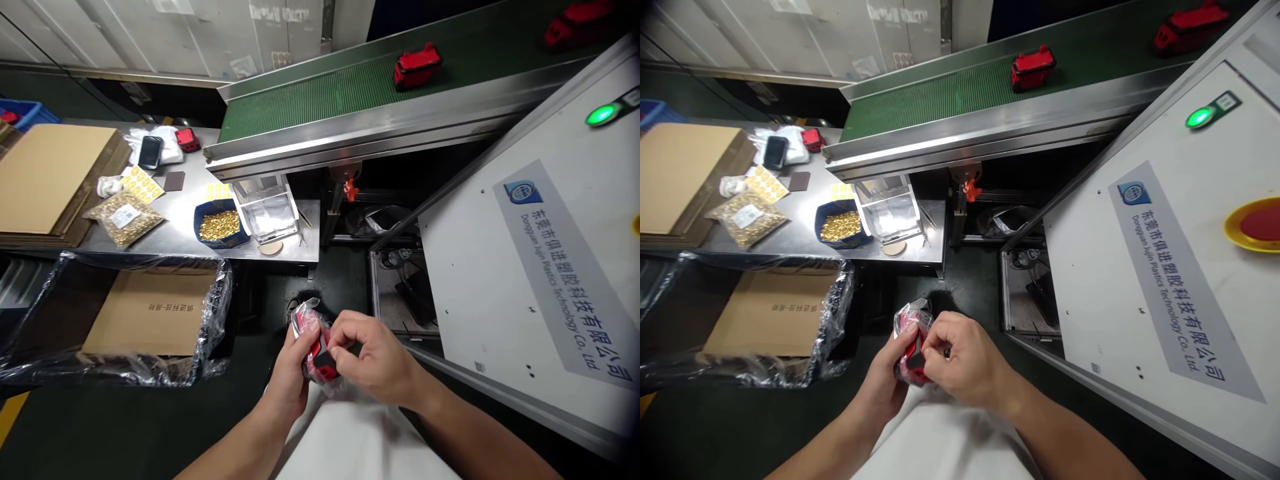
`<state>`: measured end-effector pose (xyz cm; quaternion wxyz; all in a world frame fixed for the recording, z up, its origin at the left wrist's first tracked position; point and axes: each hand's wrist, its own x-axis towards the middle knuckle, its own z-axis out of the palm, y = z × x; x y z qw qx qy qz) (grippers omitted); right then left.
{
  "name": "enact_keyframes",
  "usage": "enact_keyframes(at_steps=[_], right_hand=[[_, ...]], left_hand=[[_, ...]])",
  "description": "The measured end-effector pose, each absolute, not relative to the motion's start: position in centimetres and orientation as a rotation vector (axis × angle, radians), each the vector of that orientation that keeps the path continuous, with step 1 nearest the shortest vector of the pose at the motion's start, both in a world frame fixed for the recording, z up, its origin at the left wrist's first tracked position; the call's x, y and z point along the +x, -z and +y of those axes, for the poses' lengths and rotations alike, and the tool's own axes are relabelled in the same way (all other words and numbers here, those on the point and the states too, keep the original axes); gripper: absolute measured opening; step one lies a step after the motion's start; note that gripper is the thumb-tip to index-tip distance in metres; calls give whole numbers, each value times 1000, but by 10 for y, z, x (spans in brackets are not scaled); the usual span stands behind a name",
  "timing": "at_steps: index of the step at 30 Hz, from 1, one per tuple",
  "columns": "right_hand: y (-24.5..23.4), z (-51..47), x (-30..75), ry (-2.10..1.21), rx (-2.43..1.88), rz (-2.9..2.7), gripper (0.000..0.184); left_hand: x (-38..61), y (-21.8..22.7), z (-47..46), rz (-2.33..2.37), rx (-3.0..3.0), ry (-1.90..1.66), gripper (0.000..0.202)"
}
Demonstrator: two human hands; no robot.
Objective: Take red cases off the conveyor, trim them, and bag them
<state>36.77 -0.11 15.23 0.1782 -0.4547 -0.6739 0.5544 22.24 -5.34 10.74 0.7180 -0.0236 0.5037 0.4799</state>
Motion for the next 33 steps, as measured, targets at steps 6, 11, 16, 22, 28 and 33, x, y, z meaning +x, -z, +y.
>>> enact_keyframes(at_steps=[6, 11, 16, 22, 28, 33], right_hand=[[-151, 1, 370, -1589, -1328, -1819, 16], [-143, -5, 371, -1512, -1314, -1635, 9], [-142, -9, 370, -1453, -1225, -1561, 21], [-148, -19, 361, -1419, -1141, -1769, 16], [-142, -28, 351, -1153, -1161, -1974, 11], [-138, -29, 355, -1337, -1092, -1814, 4]], left_hand=[[220, -106, -53, 1109, -133, -1026, 30], [215, -109, -51, 917, -318, -1058, 31], [206, -108, -52, 618, -369, -1018, 52], [201, -101, -51, 510, -244, -1143, 70], [196, -101, -49, 517, -188, -1193, 72], [192, -104, -42, 462, -148, -1198, 65]])
